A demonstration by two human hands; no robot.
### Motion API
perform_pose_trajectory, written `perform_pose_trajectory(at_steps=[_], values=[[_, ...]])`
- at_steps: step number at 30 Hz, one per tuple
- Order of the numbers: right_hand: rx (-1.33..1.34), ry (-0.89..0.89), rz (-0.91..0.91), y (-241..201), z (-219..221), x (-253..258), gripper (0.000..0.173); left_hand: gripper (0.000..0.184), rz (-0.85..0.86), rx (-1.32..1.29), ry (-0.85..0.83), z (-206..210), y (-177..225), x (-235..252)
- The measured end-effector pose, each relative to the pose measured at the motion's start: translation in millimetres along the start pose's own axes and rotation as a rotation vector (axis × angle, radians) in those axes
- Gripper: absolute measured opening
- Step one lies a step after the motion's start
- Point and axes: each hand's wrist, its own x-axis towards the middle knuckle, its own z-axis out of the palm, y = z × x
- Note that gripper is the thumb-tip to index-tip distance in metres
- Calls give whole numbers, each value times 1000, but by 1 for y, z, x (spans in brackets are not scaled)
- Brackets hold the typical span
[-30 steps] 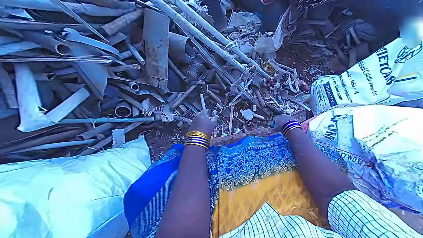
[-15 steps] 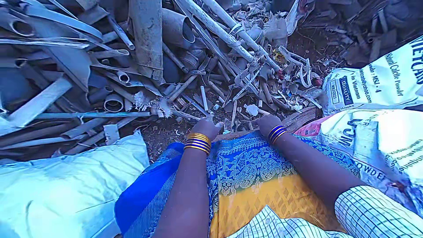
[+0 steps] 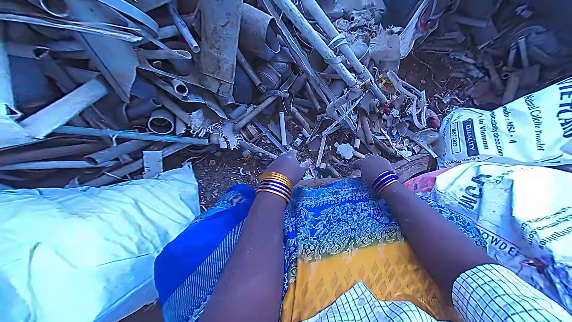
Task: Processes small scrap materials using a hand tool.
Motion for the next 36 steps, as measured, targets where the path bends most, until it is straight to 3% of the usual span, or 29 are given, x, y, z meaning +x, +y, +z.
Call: perform_pose_trajectory(at_steps=[6, 9, 14, 22, 25, 28, 30, 32, 34, 36], values=[[-31, -32, 25, 6, -18, -14, 25, 63, -5, -17, 6, -1, -6, 1], [-68, -104, -21, 5, -12, -9, 26, 63, -2, -2, 0, -1, -4, 0], [-100, -70, -104, 3, -9, -2, 24, 64, -11, 8, -8, 1, -8, 4], [104, 129, 52, 8, -15, -3, 46, 64, -5, -2, -1, 2, -3, 3], [25, 33, 71, 14, -22, -9, 27, 64, 1, 16, -11, 4, -1, 1], [-92, -75, 24, 14, -13, -3, 24, 66, 66, 156, -212, 26, 17, -13], [-142, -73, -71, 11, -2, 6, 23, 68, 213, 311, -514, 50, 38, -29], [-171, -41, -165, 10, 8, 16, 21, 58, 417, 490, -741, 80, 55, -46], [-161, -19, -204, 13, 11, 21, 24, 40, 587, 627, -833, 96, 65, -63], [-85, -23, -171, 19, 11, 22, 33, 36, 635, 686, -848, 97, 68, -69]])
